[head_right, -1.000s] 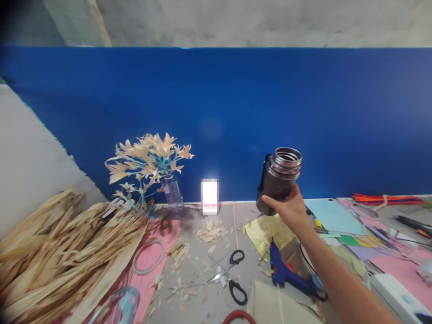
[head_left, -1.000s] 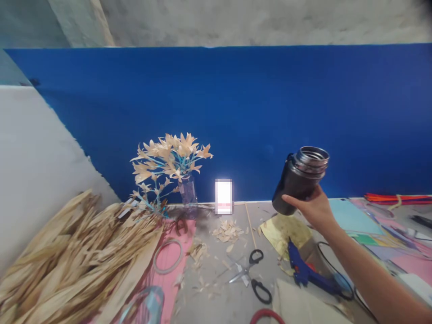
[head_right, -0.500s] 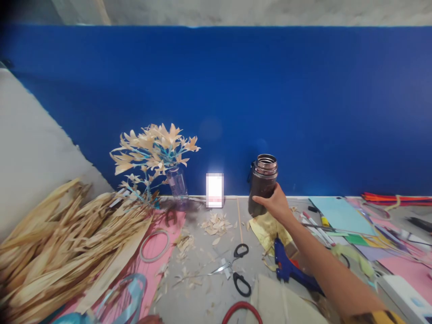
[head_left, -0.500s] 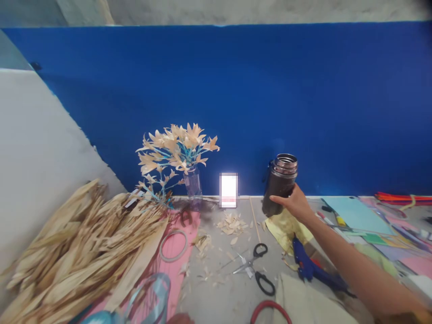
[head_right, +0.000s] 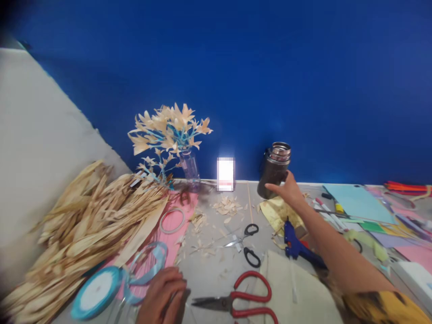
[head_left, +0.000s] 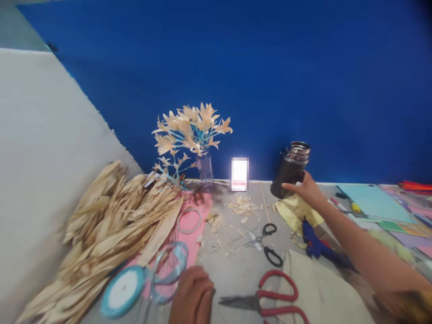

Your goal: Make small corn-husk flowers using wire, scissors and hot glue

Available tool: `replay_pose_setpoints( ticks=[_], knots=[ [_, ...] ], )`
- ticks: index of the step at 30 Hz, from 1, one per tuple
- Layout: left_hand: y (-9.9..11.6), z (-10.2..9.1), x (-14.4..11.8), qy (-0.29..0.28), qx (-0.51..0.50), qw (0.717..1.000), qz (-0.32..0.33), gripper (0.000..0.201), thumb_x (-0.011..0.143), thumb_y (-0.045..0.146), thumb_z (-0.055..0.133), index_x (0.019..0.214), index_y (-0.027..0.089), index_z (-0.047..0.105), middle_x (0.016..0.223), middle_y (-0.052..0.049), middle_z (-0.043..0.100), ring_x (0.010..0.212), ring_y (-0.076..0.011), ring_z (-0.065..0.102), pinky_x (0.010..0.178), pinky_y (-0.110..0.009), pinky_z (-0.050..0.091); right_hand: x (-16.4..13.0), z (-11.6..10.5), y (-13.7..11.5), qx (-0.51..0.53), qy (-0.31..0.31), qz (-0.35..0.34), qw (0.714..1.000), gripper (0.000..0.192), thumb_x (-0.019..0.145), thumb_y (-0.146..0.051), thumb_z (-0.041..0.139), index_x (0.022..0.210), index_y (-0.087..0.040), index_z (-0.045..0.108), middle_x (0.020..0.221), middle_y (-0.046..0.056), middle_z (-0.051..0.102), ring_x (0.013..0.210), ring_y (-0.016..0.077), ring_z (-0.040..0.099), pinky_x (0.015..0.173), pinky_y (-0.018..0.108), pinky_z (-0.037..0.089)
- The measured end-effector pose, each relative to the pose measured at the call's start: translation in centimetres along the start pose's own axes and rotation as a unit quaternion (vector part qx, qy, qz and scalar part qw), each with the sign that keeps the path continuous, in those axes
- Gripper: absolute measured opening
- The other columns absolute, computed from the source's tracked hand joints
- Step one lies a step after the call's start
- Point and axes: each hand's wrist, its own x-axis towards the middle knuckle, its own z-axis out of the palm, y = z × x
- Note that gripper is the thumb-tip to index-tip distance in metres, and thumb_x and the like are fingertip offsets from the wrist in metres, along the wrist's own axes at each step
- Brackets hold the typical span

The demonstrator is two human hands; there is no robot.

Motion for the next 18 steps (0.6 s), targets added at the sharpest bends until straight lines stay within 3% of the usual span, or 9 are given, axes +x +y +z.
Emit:
replay_pose_setpoints(
  ticks=[1,3,6,9,13,15,18],
  knots=[
    [0.5,-0.6,0.7,-0.018,-0.007,1.000,0.005,0.018,0.097,0.022,0.052,0.095,0.024,0.070,0.098,-0.010,0.072,0.100,-0.0235,0.068,0.090,-0.036,0.057,-0.5,-1.2,-0.6,-0.016,-0.001,0.004,1.000,0.052,0.056,-0.039,0.089,0.099,-0.019,0.068,0.098,0.012,0.078,0.092,0.0320,0.071,0.085,0.045,0.052],
    [1.3,-1.7,2.3,-0.024,-0.011,0.999,-0.046,0.022,0.101,0.024,0.045,0.093,0.022,0.065,0.093,-0.008,0.070,0.092,-0.0218,0.067,0.083,-0.035,0.057,-2.3,-3.3,-2.2,-0.042,-0.002,0.011,0.999,0.033,0.067,-0.038,0.083,0.090,-0.017,0.072,0.090,0.015,0.078,0.088,0.0323,0.071,0.084,0.045,0.050],
    [1.9,-2.2,4.8,-0.088,0.000,0.989,-0.116,0.026,0.103,0.028,0.039,0.090,0.022,0.061,0.083,-0.005,0.067,0.077,-0.0200,0.063,0.073,-0.033,0.053,-6.7,-4.3,-5.0,-0.048,-0.008,-0.003,0.999,0.027,0.085,-0.047,0.067,0.089,-0.021,0.074,0.079,0.009,0.078,0.070,0.0253,0.071,0.072,0.039,0.050],
    [2.5,-1.5,7.7,-0.203,0.044,0.975,-0.080,0.025,0.101,0.023,0.040,0.093,0.020,0.063,0.089,-0.008,0.068,0.086,-0.0228,0.062,0.079,-0.037,0.049,-11.8,-2.2,-6.3,-0.029,-0.082,-0.097,0.992,0.029,0.092,-0.050,0.056,0.086,-0.025,0.070,0.070,0.002,0.074,0.057,0.0198,0.067,0.061,0.032,0.049],
    [3.6,0.9,11.1,-0.282,0.119,0.951,-0.041,0.020,0.095,0.013,0.046,0.089,0.019,0.064,0.096,-0.010,0.066,0.095,-0.0233,0.058,0.082,-0.036,0.045,-15.1,1.4,-4.2,-0.065,-0.138,-0.155,0.976,0.032,0.098,-0.047,0.047,0.086,-0.025,0.067,0.066,0.001,0.071,0.060,0.0201,0.067,0.062,0.031,0.046],
    [3.9,2.2,11.8,-0.310,0.151,0.938,-0.037,0.016,0.093,0.013,0.051,0.089,0.019,0.065,0.100,-0.010,0.065,0.099,-0.0240,0.057,0.084,-0.037,0.044,-15.3,2.3,-2.8,-0.124,-0.209,-0.191,0.951,0.032,0.099,-0.043,0.044,0.084,-0.025,0.066,0.073,0.003,0.074,0.067,0.0225,0.069,0.064,0.032,0.045],
    [3.5,3.8,11.7,-0.318,0.189,0.928,-0.038,0.010,0.093,0.017,0.055,0.091,0.019,0.065,0.105,-0.010,0.063,0.102,-0.0256,0.055,0.085,-0.038,0.043,-15.2,2.6,-1.8,-0.212,-0.329,-0.244,0.887,0.025,0.098,-0.035,0.048,0.082,-0.025,0.065,0.082,0.004,0.074,0.077,0.0243,0.068,0.066,0.033,0.043]
  ],
)
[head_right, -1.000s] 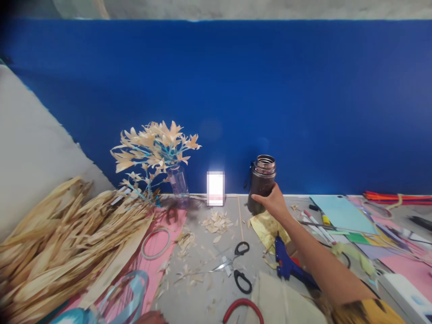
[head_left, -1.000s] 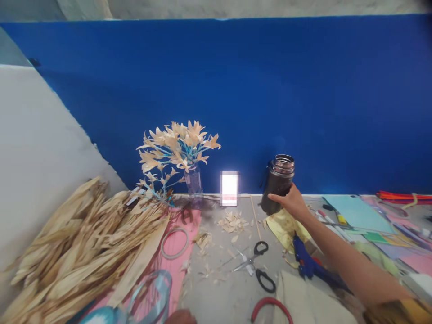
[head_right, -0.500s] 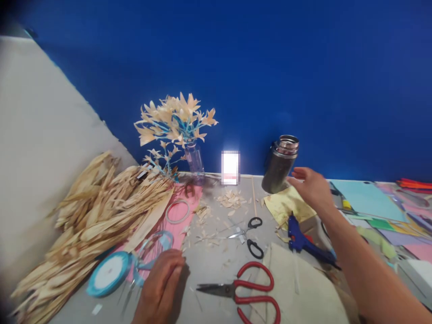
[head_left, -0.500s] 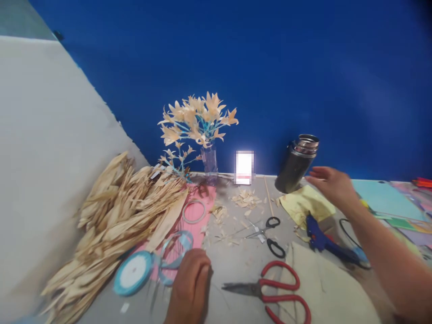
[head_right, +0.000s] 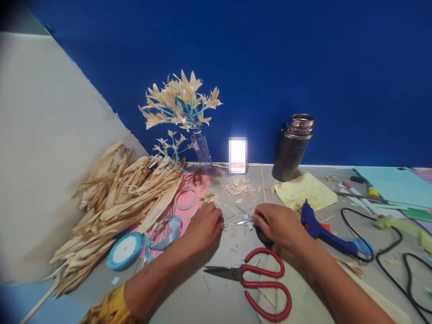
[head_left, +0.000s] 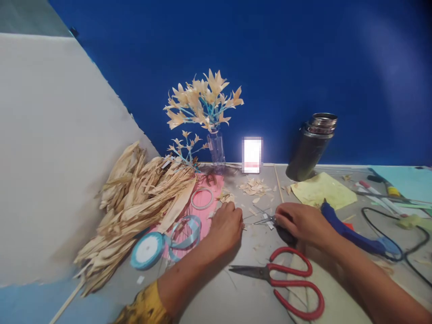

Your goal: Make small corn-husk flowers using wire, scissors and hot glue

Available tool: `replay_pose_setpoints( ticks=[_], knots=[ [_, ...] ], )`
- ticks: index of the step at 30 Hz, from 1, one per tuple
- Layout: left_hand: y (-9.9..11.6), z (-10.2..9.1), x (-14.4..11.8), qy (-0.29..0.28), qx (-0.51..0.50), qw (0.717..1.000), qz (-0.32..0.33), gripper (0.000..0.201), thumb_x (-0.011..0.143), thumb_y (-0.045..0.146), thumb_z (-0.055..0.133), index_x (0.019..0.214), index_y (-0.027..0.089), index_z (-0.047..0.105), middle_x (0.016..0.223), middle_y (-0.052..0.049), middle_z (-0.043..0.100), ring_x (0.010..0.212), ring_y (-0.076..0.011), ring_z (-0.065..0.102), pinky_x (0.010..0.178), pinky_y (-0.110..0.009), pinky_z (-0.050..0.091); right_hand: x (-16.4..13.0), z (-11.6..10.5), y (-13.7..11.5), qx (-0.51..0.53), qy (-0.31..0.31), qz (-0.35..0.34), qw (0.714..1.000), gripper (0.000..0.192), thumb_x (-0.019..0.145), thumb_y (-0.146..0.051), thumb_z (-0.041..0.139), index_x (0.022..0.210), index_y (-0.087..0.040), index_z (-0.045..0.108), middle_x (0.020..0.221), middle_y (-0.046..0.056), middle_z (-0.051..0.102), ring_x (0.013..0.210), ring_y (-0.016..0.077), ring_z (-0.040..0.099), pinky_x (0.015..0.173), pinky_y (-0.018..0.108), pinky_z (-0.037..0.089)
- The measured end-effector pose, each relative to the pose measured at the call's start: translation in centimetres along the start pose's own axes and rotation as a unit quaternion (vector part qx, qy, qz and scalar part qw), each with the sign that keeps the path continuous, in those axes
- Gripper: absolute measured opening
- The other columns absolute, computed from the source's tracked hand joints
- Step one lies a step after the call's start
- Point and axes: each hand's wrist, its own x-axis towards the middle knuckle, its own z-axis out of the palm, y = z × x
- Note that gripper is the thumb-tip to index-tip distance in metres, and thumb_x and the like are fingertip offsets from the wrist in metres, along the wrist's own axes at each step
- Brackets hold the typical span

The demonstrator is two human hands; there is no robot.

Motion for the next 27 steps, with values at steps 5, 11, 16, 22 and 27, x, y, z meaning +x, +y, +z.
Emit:
replay_pose_setpoints(
  ticks=[5,11,16,22,27],
  knots=[
    [-0.5,1.7,-0.3,0.002,0.010,1.000,-0.007,0.013,0.095,0.013,0.050,0.093,0.019,0.062,0.104,-0.009,0.061,0.098,-0.0245,0.053,0.083,-0.038,0.040,0.0,0.5,-0.5,-0.084,-0.077,0.000,0.994,0.012,0.093,-0.025,0.057,0.089,-0.023,0.067,0.093,0.007,0.072,0.085,0.0261,0.067,0.067,0.032,0.040],
    [-0.4,2.2,-0.7,0.008,0.031,0.999,0.006,0.018,0.095,0.008,0.043,0.094,0.019,0.058,0.106,-0.009,0.061,0.096,-0.0252,0.052,0.083,-0.039,0.039,0.4,0.9,-0.7,-0.075,-0.088,0.005,0.993,0.011,0.094,-0.023,0.057,0.089,-0.023,0.066,0.094,0.006,0.071,0.088,0.0245,0.066,0.067,0.030,0.039],
    [-0.3,2.4,-0.5,0.000,0.043,0.999,-0.012,0.020,0.094,0.006,0.044,0.097,0.018,0.059,0.107,-0.010,0.063,0.099,-0.0267,0.053,0.086,-0.040,0.039,0.6,1.3,-1.1,-0.053,-0.049,0.050,0.996,0.008,0.093,-0.024,0.060,0.099,-0.023,0.064,0.095,0.006,0.072,0.087,0.0241,0.066,0.069,0.031,0.040],
    [0.3,2.2,-0.8,-0.012,0.061,0.998,-0.012,0.025,0.092,0.002,0.041,0.100,0.015,0.061,0.111,-0.013,0.064,0.104,-0.0296,0.055,0.091,-0.044,0.041,0.6,1.8,-1.2,-0.074,-0.034,0.034,0.996,0.011,0.095,-0.024,0.058,0.096,-0.023,0.069,0.098,0.007,0.067,0.090,0.0217,0.064,0.072,0.029,0.041],
    [0.7,1.6,-1.0,-0.006,0.048,0.998,-0.029,0.029,0.094,0.003,0.037,0.104,0.015,0.061,0.103,-0.012,0.066,0.099,-0.0285,0.059,0.088,-0.043,0.043,0.5,2.0,-0.9,-0.069,-0.001,-0.014,0.998,0.015,0.097,-0.026,0.055,0.094,-0.023,0.069,0.100,0.007,0.068,0.092,0.0219,0.064,0.075,0.029,0.044]
  ],
)
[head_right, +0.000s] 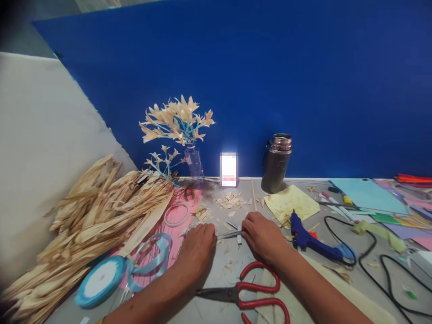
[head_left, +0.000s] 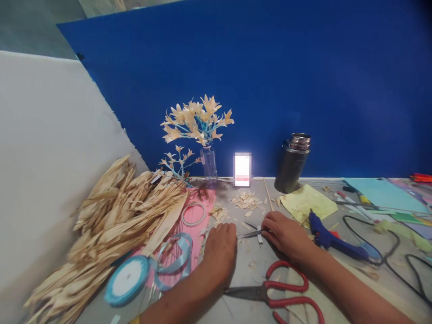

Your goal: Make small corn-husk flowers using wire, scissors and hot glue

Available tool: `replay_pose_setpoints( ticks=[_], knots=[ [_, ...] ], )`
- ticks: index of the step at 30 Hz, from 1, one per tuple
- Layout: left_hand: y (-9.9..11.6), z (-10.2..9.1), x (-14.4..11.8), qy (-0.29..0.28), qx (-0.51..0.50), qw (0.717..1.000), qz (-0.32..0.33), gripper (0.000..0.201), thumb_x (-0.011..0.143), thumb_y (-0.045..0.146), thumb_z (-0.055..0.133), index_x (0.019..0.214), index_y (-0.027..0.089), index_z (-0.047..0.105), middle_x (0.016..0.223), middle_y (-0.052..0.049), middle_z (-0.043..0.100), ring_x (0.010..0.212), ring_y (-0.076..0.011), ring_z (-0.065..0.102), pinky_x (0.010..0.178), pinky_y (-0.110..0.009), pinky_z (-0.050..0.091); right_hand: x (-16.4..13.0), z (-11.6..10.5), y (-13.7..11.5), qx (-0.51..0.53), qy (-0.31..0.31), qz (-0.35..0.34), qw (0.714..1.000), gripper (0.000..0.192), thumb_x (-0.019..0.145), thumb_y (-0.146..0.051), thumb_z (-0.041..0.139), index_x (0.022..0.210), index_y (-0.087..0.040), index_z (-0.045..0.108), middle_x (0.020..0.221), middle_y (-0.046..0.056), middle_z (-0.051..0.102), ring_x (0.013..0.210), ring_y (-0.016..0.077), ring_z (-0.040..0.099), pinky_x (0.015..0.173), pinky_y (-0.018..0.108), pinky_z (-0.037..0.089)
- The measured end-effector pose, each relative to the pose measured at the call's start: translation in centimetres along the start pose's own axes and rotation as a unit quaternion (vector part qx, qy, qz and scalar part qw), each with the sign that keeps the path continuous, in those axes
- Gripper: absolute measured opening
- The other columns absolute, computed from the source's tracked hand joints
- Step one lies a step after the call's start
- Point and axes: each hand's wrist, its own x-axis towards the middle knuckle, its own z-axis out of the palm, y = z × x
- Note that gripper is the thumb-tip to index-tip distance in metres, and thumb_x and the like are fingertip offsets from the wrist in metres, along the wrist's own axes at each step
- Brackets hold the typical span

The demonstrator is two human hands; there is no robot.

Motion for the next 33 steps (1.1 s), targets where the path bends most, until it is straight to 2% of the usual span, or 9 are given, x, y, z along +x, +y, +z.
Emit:
replay_pose_setpoints(
  ticks=[2,8,10,12,14,18,20,28,33],
  knots=[
    [0.1,0.0,-0.2,0.008,-0.020,1.000,0.007,0.029,0.093,0.003,0.039,0.107,0.017,0.060,0.103,-0.010,0.067,0.098,-0.0266,0.060,0.084,-0.039,0.044,0.0,0.3,0.6,0.007,0.029,0.005,1.000,0.019,0.099,-0.031,0.053,0.090,-0.023,0.068,0.093,0.006,0.070,0.086,0.0221,0.066,0.072,0.030,0.044],
    [0.4,1.3,-0.8,0.024,-0.024,0.998,0.050,0.033,0.086,0.000,0.045,0.107,0.019,0.060,0.109,-0.009,0.065,0.100,-0.0256,0.061,0.075,-0.035,0.044,0.2,0.9,3.2,0.007,0.159,0.124,0.979,0.025,0.097,-0.037,0.052,0.079,-0.026,0.065,0.072,0.006,0.073,0.065,0.0263,0.067,0.055,0.033,0.038],
    [0.4,1.7,-0.9,0.045,-0.028,0.997,0.064,0.029,0.087,0.001,0.046,0.103,0.020,0.060,0.106,-0.009,0.065,0.098,-0.0257,0.061,0.074,-0.035,0.045,0.2,0.6,3.2,0.010,0.176,0.124,0.976,0.026,0.098,-0.036,0.048,0.083,-0.025,0.066,0.075,0.007,0.075,0.067,0.0266,0.068,0.058,0.034,0.043],
    [0.3,1.9,-0.9,0.082,-0.040,0.994,0.068,0.026,0.088,0.002,0.046,0.099,0.020,0.060,0.102,-0.008,0.064,0.094,-0.0250,0.061,0.073,-0.035,0.045,0.2,0.1,2.7,0.016,0.185,0.099,0.978,0.026,0.100,-0.033,0.046,0.090,-0.025,0.069,0.088,0.008,0.078,0.079,0.0260,0.071,0.070,0.035,0.050],
    [0.0,2.0,-0.7,0.128,-0.055,0.988,0.067,0.025,0.089,0.001,0.045,0.095,0.020,0.060,0.097,-0.007,0.064,0.090,-0.0238,0.062,0.071,-0.034,0.044,0.2,-0.3,1.8,0.016,0.178,0.059,0.982,0.027,0.101,-0.031,0.046,0.095,-0.023,0.070,0.096,0.008,0.078,0.091,0.0249,0.070,0.080,0.035,0.051],
    [-0.8,1.8,-0.2,0.229,-0.094,0.964,0.093,0.023,0.095,0.005,0.041,0.087,0.021,0.056,0.087,-0.004,0.061,0.081,-0.0211,0.061,0.068,-0.032,0.042,0.2,-0.7,0.9,0.012,0.138,-0.006,0.990,0.017,0.095,-0.020,0.055,0.096,-0.022,0.072,0.094,0.006,0.077,0.093,0.0230,0.067,0.084,0.032,0.050],
    [-1.1,1.7,0.0,0.258,-0.103,0.954,0.109,0.022,0.096,0.007,0.042,0.087,0.021,0.056,0.085,-0.003,0.061,0.078,-0.0206,0.060,0.065,-0.031,0.041,0.2,-0.9,1.0,0.011,0.124,-0.022,0.992,0.016,0.093,-0.017,0.058,0.097,-0.021,0.073,0.095,0.006,0.077,0.094,0.0233,0.066,0.085,0.032,0.049],
    [-1.6,2.3,0.6,0.250,-0.113,0.955,0.111,0.019,0.096,0.011,0.043,0.088,0.022,0.056,0.084,-0.003,0.062,0.078,-0.0216,0.062,0.064,-0.031,0.042,0.4,-1.9,1.0,-0.004,0.093,-0.030,0.995,0.022,0.100,-0.024,0.053,0.094,-0.021,0.074,0.089,0.008,0.075,0.090,0.0247,0.064,0.079,0.033,0.047],
    [-1.7,2.4,0.8,0.255,-0.130,0.951,0.116,0.019,0.098,0.015,0.043,0.087,0.023,0.056,0.082,-0.002,0.062,0.075,-0.0210,0.062,0.063,-0.031,0.042,0.3,-2.2,0.5,-0.010,0.080,0.021,0.997,0.014,0.097,-0.026,0.061,0.098,-0.024,0.075,0.096,0.004,0.078,0.095,0.0235,0.066,0.080,0.031,0.046]
  ],
)
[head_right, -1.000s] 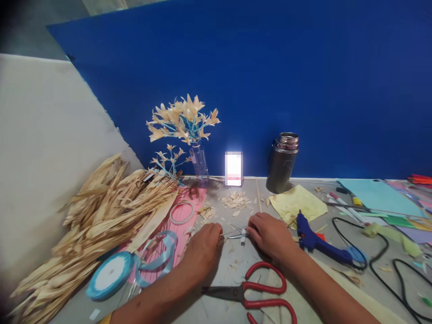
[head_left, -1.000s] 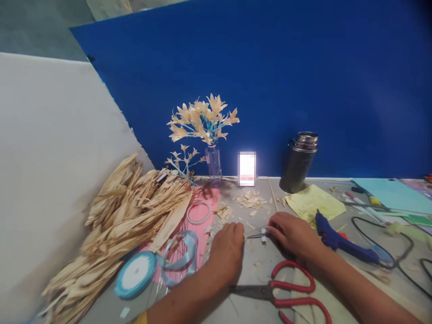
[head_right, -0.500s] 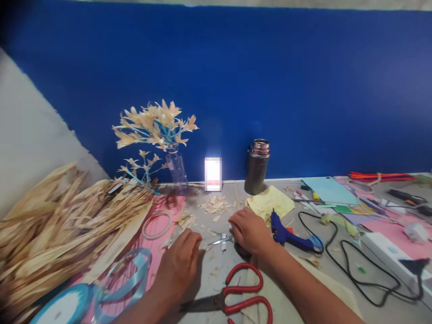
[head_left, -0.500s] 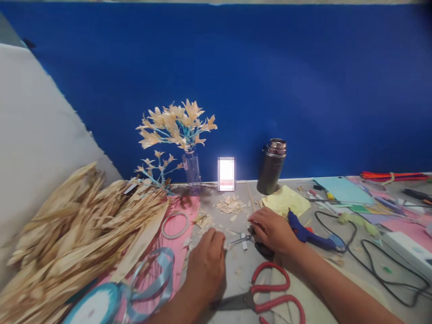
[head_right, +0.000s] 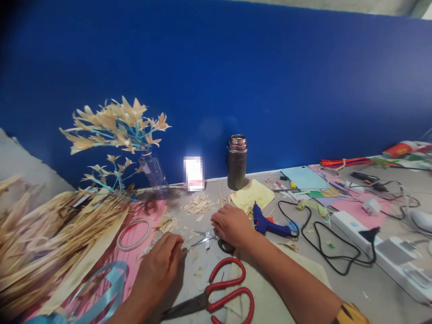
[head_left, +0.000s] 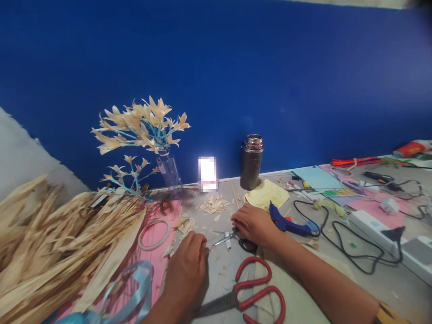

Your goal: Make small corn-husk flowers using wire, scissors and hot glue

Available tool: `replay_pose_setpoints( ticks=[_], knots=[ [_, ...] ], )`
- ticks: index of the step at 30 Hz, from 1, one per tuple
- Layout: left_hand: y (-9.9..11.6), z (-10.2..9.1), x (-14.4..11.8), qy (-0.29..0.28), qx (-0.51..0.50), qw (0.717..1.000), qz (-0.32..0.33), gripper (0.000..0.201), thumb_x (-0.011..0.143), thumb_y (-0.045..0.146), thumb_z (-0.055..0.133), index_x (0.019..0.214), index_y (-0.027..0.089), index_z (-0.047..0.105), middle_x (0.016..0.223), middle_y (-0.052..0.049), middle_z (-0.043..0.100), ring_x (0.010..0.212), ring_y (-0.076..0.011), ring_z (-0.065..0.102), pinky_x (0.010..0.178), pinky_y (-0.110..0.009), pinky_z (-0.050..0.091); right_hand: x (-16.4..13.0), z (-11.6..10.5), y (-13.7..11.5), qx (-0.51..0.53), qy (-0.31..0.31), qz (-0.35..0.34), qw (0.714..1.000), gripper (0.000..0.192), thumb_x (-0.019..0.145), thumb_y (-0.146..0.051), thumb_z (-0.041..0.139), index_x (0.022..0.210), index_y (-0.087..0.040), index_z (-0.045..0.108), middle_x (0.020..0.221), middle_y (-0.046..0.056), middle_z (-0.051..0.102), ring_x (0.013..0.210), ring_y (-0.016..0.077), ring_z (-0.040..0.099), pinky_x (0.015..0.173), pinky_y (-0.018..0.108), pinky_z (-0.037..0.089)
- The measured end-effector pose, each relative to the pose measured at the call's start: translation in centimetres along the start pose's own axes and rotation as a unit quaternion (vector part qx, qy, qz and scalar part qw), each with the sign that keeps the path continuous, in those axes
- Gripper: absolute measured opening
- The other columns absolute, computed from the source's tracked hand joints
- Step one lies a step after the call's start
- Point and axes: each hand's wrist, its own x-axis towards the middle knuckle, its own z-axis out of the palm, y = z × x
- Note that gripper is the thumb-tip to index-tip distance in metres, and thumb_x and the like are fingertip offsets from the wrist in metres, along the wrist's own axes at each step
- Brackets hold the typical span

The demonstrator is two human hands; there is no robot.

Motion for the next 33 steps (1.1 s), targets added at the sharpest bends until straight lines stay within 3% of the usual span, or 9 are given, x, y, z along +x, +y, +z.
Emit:
replay_pose_setpoints(
  ticks=[5,7,12,16,20,33],
  knots=[
    [0.2,-0.1,0.1,-0.015,-0.005,1.000,-0.007,0.021,0.098,0.016,0.042,0.084,0.022,0.056,0.082,-0.003,0.062,0.077,-0.0211,0.062,0.066,-0.032,0.044,0.7,-1.9,2.6,-0.039,0.014,0.168,0.985,0.022,0.099,-0.026,0.053,0.095,-0.021,0.074,0.095,0.007,0.078,0.086,0.0226,0.069,0.069,0.029,0.042],
    [0.4,-0.1,0.1,-0.029,-0.012,1.000,-0.005,0.020,0.097,0.015,0.042,0.084,0.022,0.057,0.083,-0.003,0.062,0.078,-0.0209,0.062,0.069,-0.032,0.045,1.8,-2.7,3.9,-0.049,0.001,0.203,0.978,0.024,0.099,-0.026,0.051,0.096,-0.022,0.074,0.094,0.007,0.079,0.083,0.0212,0.070,0.066,0.028,0.041],
    [0.5,-0.3,0.0,-0.056,-0.002,0.998,-0.011,0.021,0.096,0.015,0.042,0.086,0.021,0.059,0.085,-0.004,0.063,0.079,-0.0210,0.061,0.069,-0.033,0.045,5.3,-3.1,5.1,-0.049,-0.078,0.176,0.980,0.015,0.098,-0.028,0.061,0.099,-0.022,0.074,0.104,0.006,0.077,0.093,0.0200,0.070,0.077,0.029,0.051],
    [0.3,-0.8,0.4,-0.065,-0.005,0.998,-0.025,0.021,0.096,0.013,0.043,0.088,0.020,0.061,0.086,-0.005,0.064,0.080,-0.0210,0.062,0.071,-0.032,0.044,7.4,-2.8,6.2,-0.065,-0.140,0.162,0.975,0.029,0.100,-0.037,0.063,0.123,-0.020,0.065,0.125,0.008,0.067,0.104,0.0221,0.068,0.089,0.043,0.058],
    [0.3,-1.0,0.5,-0.066,0.009,0.997,-0.042,0.021,0.094,0.010,0.045,0.087,0.020,0.062,0.086,-0.005,0.064,0.080,-0.0212,0.062,0.069,-0.032,0.043,8.1,-2.8,8.1,-0.092,-0.174,0.156,0.968,0.032,0.100,-0.035,0.064,0.128,-0.020,0.063,0.131,0.010,0.064,0.109,0.0239,0.067,0.091,0.045,0.058],
    [0.0,-0.5,0.4,-0.058,0.002,0.998,-0.034,0.021,0.095,0.011,0.044,0.087,0.019,0.062,0.086,-0.005,0.064,0.083,-0.0220,0.063,0.073,-0.033,0.045,7.9,-1.1,8.3,-0.085,-0.181,0.125,0.972,0.034,0.099,-0.035,0.065,0.129,-0.019,0.062,0.131,0.010,0.064,0.108,0.0242,0.067,0.091,0.045,0.058]
  ],
)
